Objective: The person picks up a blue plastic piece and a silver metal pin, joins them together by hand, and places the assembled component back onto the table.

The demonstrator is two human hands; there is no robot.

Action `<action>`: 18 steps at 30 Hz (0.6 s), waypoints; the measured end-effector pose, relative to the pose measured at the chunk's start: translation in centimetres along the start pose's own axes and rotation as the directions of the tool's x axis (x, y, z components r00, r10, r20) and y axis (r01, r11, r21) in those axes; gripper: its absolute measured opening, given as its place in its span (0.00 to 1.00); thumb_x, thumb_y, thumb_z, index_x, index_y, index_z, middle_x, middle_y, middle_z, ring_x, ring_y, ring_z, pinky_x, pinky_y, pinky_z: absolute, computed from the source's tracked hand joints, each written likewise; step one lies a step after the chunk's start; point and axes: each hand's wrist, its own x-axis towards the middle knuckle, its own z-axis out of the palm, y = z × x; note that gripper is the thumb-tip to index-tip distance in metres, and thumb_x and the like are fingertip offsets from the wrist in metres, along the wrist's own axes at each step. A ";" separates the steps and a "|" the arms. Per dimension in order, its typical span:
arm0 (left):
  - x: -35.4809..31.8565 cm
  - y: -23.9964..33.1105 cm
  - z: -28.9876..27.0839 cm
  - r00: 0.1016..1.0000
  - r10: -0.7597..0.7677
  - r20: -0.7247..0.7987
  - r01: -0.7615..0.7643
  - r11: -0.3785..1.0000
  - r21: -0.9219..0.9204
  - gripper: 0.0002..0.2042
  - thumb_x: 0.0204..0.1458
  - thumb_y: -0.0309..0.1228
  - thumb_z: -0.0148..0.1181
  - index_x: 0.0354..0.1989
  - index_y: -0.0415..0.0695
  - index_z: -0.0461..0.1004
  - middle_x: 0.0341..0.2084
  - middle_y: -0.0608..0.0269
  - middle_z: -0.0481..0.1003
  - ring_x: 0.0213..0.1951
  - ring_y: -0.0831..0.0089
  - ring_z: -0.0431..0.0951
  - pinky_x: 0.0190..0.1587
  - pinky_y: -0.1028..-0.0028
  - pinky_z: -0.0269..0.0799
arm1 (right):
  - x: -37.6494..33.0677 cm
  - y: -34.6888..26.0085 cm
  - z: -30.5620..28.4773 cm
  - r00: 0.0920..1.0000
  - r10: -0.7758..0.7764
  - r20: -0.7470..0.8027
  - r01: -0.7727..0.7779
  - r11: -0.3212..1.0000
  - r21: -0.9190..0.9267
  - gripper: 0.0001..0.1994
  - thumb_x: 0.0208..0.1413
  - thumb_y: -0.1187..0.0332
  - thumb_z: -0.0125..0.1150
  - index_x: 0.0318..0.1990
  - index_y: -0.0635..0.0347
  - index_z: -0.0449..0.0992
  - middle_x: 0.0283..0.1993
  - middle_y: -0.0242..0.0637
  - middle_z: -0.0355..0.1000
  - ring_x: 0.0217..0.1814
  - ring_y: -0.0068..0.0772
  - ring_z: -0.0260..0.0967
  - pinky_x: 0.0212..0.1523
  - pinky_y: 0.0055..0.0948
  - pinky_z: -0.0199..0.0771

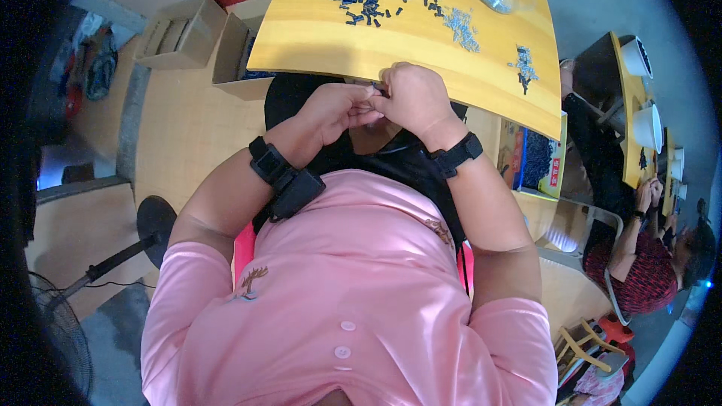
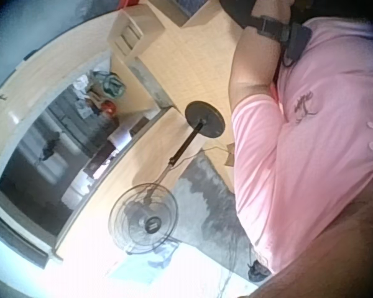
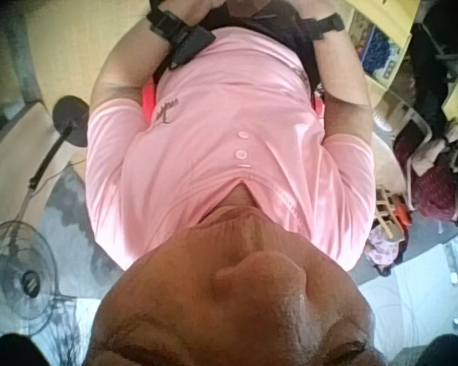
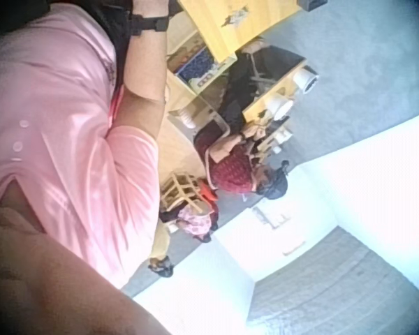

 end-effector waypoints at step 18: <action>-0.1 -0.1 1.0 0.991 0.082 -0.105 -0.089 0.994 -0.060 0.06 0.52 0.25 0.52 0.36 0.37 0.72 0.31 0.62 0.74 0.32 0.75 0.75 0.38 0.78 0.75 | 0.8 1.1 0.7 0.998 -0.044 0.037 0.040 0.994 0.101 0.10 0.34 0.62 0.64 0.16 0.59 0.73 0.21 0.41 0.68 0.26 0.45 0.68 0.27 0.36 0.68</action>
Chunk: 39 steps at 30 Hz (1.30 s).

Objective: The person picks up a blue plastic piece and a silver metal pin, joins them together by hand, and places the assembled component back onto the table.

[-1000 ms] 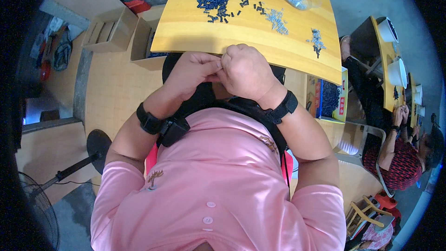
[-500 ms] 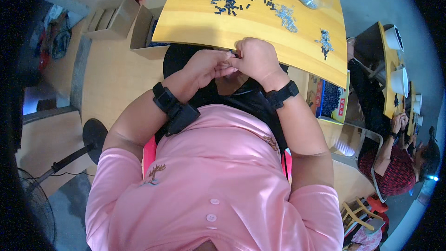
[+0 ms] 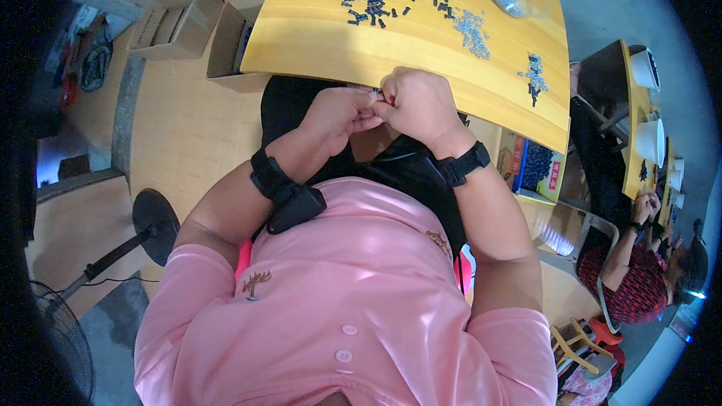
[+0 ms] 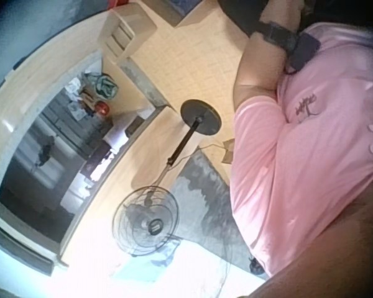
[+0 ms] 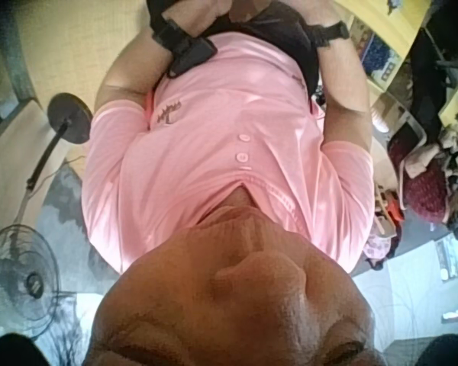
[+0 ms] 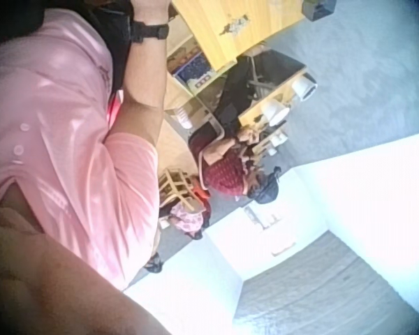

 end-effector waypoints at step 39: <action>-1.4 15.2 -13.4 0.601 0.716 -0.354 -0.636 0.697 0.331 0.12 0.52 0.26 0.55 0.44 0.34 0.69 0.30 0.57 0.75 0.31 0.73 0.76 0.34 0.78 0.72 | 0.0 1.4 0.6 0.980 -0.108 -0.169 0.145 0.965 0.220 0.16 0.40 0.69 0.68 0.12 0.62 0.65 0.14 0.39 0.59 0.16 0.38 0.58 0.18 0.30 0.56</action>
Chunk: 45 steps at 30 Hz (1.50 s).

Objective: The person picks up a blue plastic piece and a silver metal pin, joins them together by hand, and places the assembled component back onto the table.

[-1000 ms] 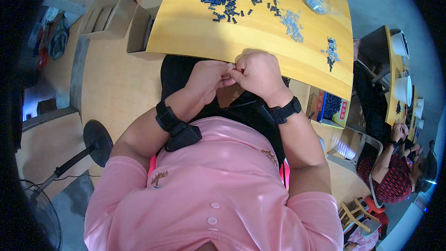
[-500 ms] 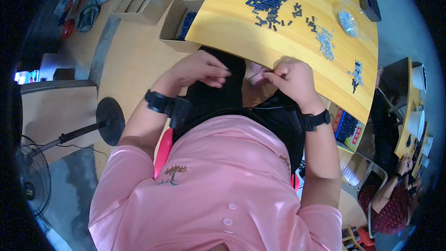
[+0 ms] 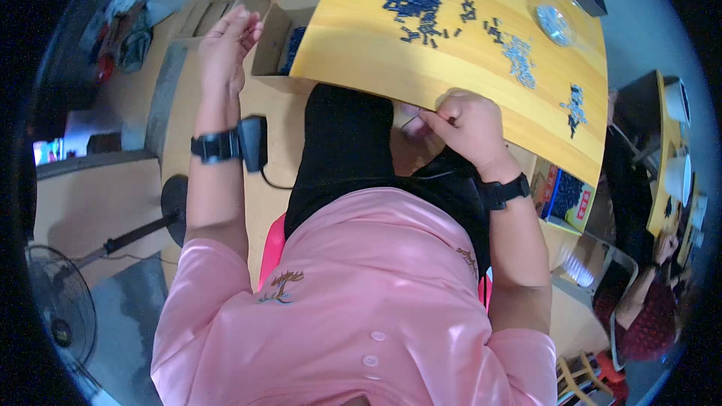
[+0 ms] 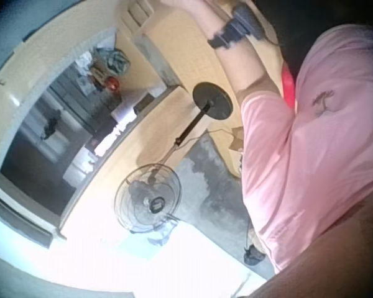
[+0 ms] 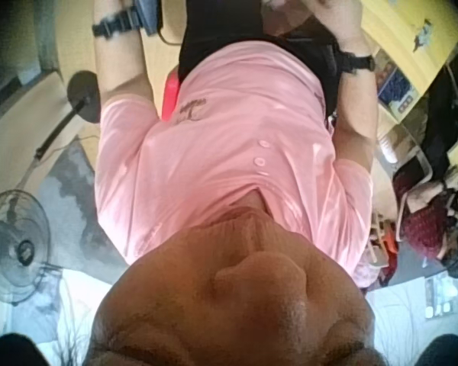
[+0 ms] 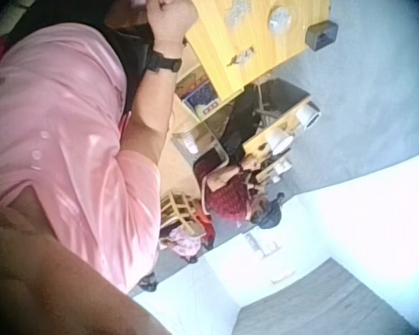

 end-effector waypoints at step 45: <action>-18.0 7.7 8.6 0.388 0.822 0.418 -0.485 0.567 -0.666 0.16 0.40 0.39 0.57 0.38 0.49 0.76 0.14 0.66 0.64 0.10 0.73 0.65 0.12 0.78 0.57 | 0.2 -0.5 0.3 0.998 0.062 0.016 -0.060 0.993 -0.103 0.15 0.40 0.63 0.64 0.12 0.59 0.67 0.16 0.37 0.63 0.19 0.40 0.64 0.20 0.33 0.62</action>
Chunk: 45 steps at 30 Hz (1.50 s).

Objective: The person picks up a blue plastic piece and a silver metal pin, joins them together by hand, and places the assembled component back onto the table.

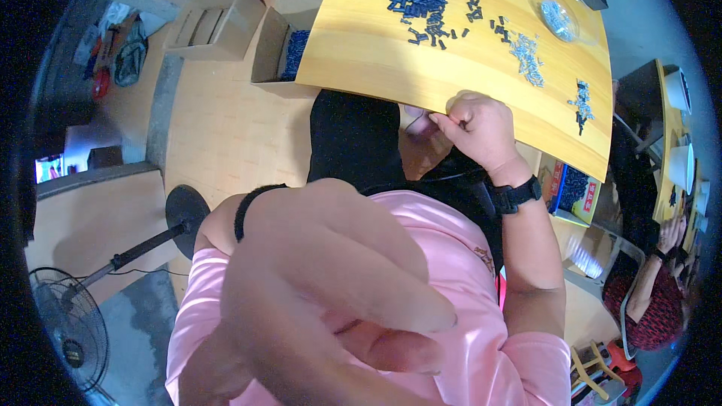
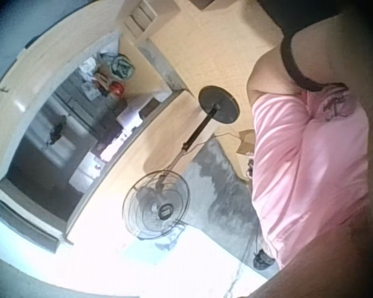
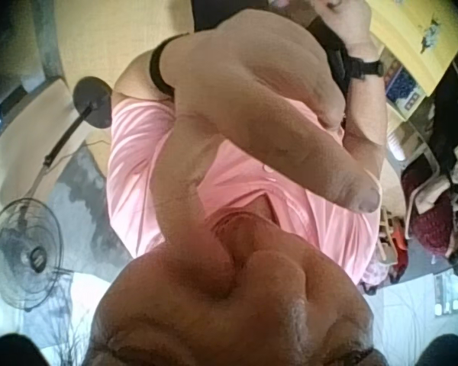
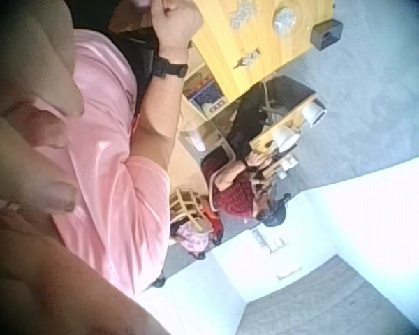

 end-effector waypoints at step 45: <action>-8.6 -12.2 -12.2 0.462 -0.670 -0.582 0.855 0.511 0.090 0.08 0.51 0.24 0.56 0.38 0.35 0.71 0.27 0.62 0.75 0.27 0.81 0.75 0.30 0.84 0.72 | 15.9 -0.1 2.8 0.997 -0.056 -0.057 0.033 0.935 -0.354 0.05 0.44 0.72 0.56 0.26 0.62 0.75 0.31 0.44 0.69 0.38 0.44 0.68 0.40 0.38 0.69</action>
